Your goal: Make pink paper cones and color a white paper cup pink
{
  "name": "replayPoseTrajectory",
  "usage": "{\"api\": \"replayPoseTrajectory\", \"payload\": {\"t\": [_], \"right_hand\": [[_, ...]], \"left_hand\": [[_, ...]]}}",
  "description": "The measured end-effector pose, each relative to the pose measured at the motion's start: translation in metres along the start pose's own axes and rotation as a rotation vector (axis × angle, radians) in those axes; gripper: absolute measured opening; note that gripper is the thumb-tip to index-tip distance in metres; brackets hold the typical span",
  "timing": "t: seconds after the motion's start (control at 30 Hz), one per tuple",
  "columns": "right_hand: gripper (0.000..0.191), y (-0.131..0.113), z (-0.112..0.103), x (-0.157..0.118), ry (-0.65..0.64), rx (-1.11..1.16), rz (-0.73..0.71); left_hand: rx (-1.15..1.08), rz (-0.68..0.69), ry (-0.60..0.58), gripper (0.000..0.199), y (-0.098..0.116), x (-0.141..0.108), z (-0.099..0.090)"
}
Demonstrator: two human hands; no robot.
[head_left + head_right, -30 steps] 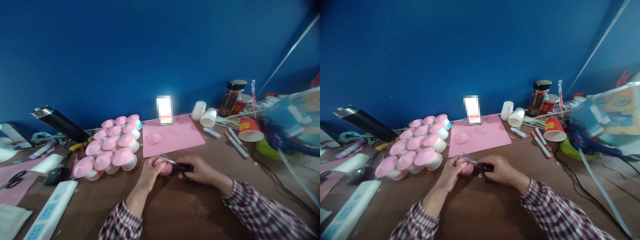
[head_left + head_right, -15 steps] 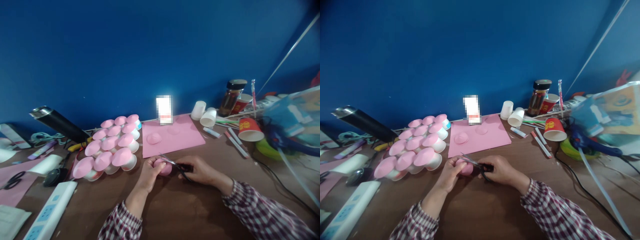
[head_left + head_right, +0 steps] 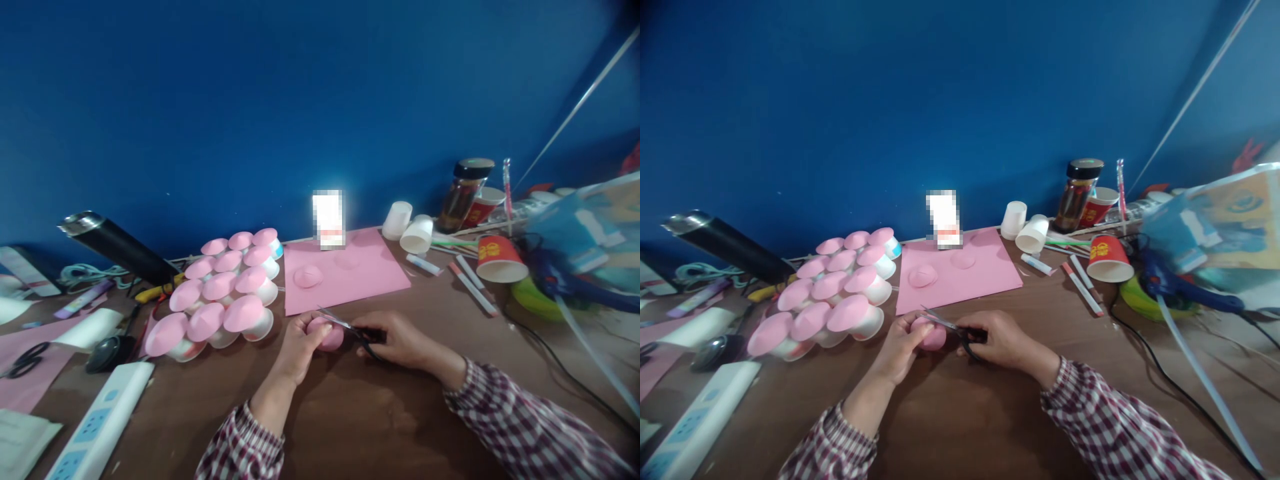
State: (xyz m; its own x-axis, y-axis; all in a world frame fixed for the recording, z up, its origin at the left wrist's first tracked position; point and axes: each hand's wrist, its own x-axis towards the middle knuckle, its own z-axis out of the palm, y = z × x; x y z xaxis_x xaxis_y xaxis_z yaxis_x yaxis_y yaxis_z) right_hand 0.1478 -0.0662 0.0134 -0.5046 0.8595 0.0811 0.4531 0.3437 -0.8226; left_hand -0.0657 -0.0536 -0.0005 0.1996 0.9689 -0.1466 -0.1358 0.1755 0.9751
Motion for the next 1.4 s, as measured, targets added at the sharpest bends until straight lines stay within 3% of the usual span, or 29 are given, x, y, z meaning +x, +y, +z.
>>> {"api": "replayPoseTrajectory", "payload": {"t": [0.6, 0.77, 1.03, 1.23, 1.4], "right_hand": [[0.026, 0.002, 0.003, 0.0, 0.014, 0.053, 0.029], [0.027, 0.008, 0.006, 0.0, 0.012, 0.24, 0.119], [0.048, 0.006, 0.008, 0.005, 0.229, 0.638, 0.206], [0.045, -0.005, 0.014, 0.005, 0.204, 0.913, 0.226], [0.041, -0.007, 0.017, 0.003, 0.175, 0.914, 0.227]], "left_hand": [[0.014, -0.014, 0.009, 0.017, 0.0, 0.0, 0.0], [0.018, -0.04, 0.041, 0.023, 0.0, 0.0, 0.0], [-0.042, -0.052, 0.058, 0.034, 0.002, 0.0, 0.004], [-0.09, -0.053, -0.107, 0.05, 0.004, -0.006, 0.008], [-0.022, -0.054, -0.219, 0.05, 0.004, -0.01, 0.013]]}}
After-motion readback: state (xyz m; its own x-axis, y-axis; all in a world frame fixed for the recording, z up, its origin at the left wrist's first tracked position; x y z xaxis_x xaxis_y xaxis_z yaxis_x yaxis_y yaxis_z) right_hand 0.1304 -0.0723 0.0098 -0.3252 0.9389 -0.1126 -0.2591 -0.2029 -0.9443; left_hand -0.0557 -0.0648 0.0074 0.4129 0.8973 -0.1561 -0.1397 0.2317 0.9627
